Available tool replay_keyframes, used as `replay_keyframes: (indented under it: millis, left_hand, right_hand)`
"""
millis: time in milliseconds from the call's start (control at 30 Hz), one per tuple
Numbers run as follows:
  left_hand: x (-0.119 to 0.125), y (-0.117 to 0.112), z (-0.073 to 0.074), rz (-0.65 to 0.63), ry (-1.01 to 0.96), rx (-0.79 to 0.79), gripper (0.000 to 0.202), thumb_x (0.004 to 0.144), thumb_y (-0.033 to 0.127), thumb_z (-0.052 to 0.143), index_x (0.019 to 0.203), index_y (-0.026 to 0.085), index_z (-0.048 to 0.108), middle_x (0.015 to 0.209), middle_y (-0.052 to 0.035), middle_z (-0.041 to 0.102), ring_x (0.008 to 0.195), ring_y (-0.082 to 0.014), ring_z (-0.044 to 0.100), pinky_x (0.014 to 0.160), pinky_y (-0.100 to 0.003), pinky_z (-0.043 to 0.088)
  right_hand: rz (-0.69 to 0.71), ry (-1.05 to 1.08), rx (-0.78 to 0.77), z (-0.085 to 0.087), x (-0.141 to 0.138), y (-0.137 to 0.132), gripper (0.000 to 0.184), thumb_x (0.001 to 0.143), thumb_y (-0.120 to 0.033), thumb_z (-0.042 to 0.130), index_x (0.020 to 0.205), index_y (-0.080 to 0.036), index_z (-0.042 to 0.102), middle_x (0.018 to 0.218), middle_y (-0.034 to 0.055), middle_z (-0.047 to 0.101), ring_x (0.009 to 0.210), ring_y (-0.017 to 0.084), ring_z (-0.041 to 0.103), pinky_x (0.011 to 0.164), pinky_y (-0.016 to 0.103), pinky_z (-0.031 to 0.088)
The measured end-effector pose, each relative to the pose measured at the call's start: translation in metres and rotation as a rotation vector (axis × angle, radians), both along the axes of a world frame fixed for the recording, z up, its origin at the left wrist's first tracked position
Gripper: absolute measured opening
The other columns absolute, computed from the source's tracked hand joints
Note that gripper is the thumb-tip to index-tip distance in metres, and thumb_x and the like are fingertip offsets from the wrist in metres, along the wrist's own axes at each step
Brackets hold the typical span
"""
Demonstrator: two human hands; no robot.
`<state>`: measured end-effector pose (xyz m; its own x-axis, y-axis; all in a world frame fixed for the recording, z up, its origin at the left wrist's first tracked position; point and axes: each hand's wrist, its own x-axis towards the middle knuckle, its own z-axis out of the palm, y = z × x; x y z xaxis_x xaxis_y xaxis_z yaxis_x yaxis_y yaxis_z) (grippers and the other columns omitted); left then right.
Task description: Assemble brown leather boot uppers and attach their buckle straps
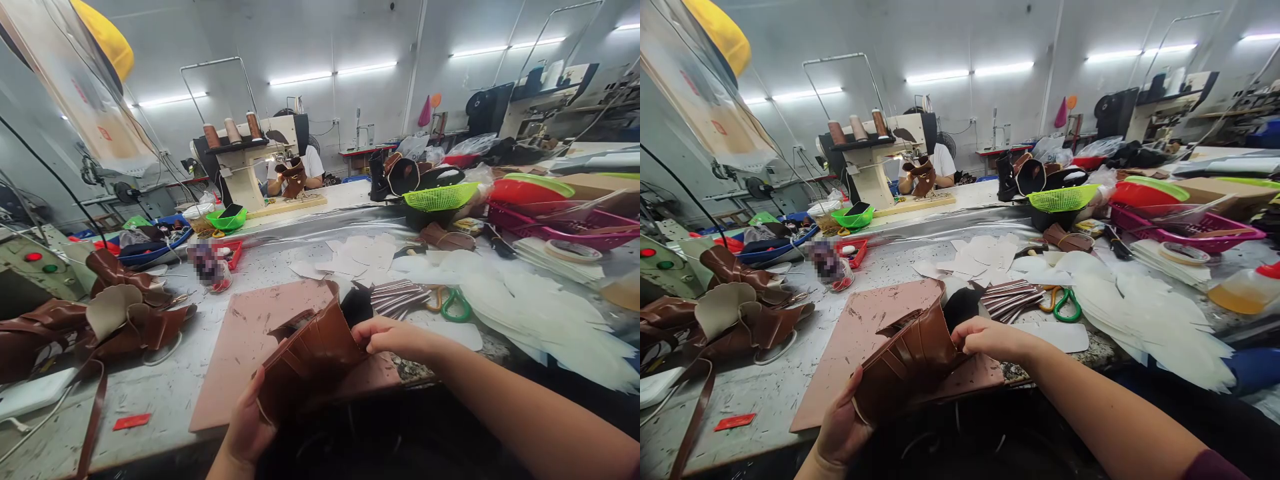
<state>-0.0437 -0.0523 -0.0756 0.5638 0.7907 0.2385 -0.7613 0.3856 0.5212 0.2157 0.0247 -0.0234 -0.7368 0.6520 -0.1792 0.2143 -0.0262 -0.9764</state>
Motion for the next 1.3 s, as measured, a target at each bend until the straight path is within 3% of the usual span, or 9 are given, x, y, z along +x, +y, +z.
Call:
replay_keyframes:
  millis: [167, 400, 533, 633, 733, 867, 967, 1100, 1300]
  left_hand:
    - [0.001, 0.0, -0.001, 0.032, -0.005, -0.037, 0.049, 0.096, 0.024, 0.011, 0.132, 0.023, 0.044, 0.135, -0.0054, 0.046, 0.128, -0.0168, 0.036, 0.109, -0.03, 0.024]
    - [-0.001, -0.009, -0.01, 0.173, 0.127, -0.223, 0.041, 0.094, 0.023, 0.027, 0.117, 0.023, 0.06, 0.121, -0.0027, 0.059, 0.119, -0.0192, 0.048, 0.105, -0.029, 0.033]
    - [0.005, -0.016, -0.016, 0.308, 0.257, -0.388, 0.031, 0.089, 0.024, 0.043, 0.1, 0.017, 0.071, 0.108, -0.0063, 0.067, 0.106, -0.0225, 0.06, 0.098, -0.03, 0.042]
    - [0.011, -0.019, -0.015, 0.424, 0.329, -0.435, 0.024, 0.082, 0.029, 0.056, 0.095, 0.016, 0.071, 0.106, -0.0079, 0.068, 0.105, -0.0241, 0.06, 0.095, -0.031, 0.045]
    - [0.014, -0.017, -0.011, 0.657, 0.475, -0.36, 0.037, 0.074, 0.036, 0.063, 0.107, 0.02, 0.063, 0.115, -0.0085, 0.064, 0.109, -0.0255, 0.057, 0.093, -0.035, 0.045]
    - [0.012, -0.004, -0.008, 0.921, 1.245, -0.105, 0.04, 0.084, 0.038, 0.041, 0.118, 0.018, 0.049, 0.122, -0.0129, 0.056, 0.102, -0.0222, 0.06, 0.085, -0.033, 0.048]
    - [0.008, 0.014, -0.007, 0.785, 1.635, 0.018, 0.023, 0.079, 0.029, 0.05, 0.095, 0.016, 0.059, 0.101, -0.0121, 0.065, 0.089, -0.0236, 0.063, 0.075, -0.034, 0.049]
    - [-0.003, 0.031, 0.003, 0.532, 1.934, 0.182, 0.011, 0.075, 0.027, 0.063, 0.076, 0.016, 0.062, 0.076, -0.0044, 0.065, 0.078, -0.02, 0.062, 0.077, -0.038, 0.047]
    - [0.004, 0.04, 0.025, 0.41, 2.079, 0.559, 0.027, 0.078, 0.028, 0.06, 0.102, 0.015, 0.061, 0.112, -0.0103, 0.061, 0.108, -0.0275, 0.054, 0.095, -0.048, 0.038]
  right_hand:
    - [-0.131, -0.18, 0.169, 0.003, -0.007, -0.012, 0.019, 0.062, -0.028, 0.064, 0.075, -0.016, 0.058, 0.076, 0.001, 0.061, 0.077, 0.02, 0.055, 0.068, 0.027, 0.041]
    - [-0.363, -0.255, 0.44, -0.008, -0.014, -0.033, 0.006, 0.067, -0.019, 0.056, 0.068, -0.018, 0.051, 0.077, 0.0028, 0.057, 0.074, 0.019, 0.05, 0.067, 0.03, 0.038]
    - [-0.421, -0.024, 0.334, -0.032, -0.016, -0.047, 0.017, 0.075, -0.026, 0.047, 0.088, -0.018, 0.054, 0.089, 0.0058, 0.06, 0.086, 0.022, 0.054, 0.078, 0.034, 0.042]
    - [-0.389, 0.003, 0.343, -0.035, -0.015, -0.05, 0.018, 0.079, -0.033, 0.045, 0.085, -0.018, 0.054, 0.084, 0.0049, 0.06, 0.083, 0.022, 0.056, 0.075, 0.032, 0.045]
    - [-0.329, -0.061, 0.602, -0.011, -0.014, -0.045, 0.018, 0.083, -0.029, 0.043, 0.09, -0.019, 0.056, 0.081, 0.0032, 0.059, 0.074, 0.018, 0.057, 0.067, 0.027, 0.045]
    - [-0.261, -0.457, 1.254, 0.026, -0.034, -0.03, 0.023, 0.082, -0.011, 0.042, 0.09, -0.018, 0.062, 0.08, 0.0058, 0.057, 0.061, 0.016, 0.055, 0.053, 0.025, 0.039]
    - [0.054, -0.774, 1.577, 0.02, -0.061, -0.017, 0.027, 0.08, -0.002, 0.039, 0.087, -0.011, 0.064, 0.083, 0.0139, 0.058, 0.063, 0.02, 0.056, 0.051, 0.028, 0.037]
    - [0.319, -0.767, 1.589, -0.017, -0.075, -0.013, 0.026, 0.077, 0.002, 0.043, 0.077, -0.009, 0.066, 0.076, 0.0127, 0.058, 0.062, 0.016, 0.054, 0.051, 0.027, 0.037]
    - [0.351, -0.849, 1.548, -0.056, -0.055, -0.012, 0.027, 0.078, 0.002, 0.044, 0.084, -0.007, 0.068, 0.078, 0.014, 0.059, 0.067, 0.019, 0.054, 0.053, 0.028, 0.04]
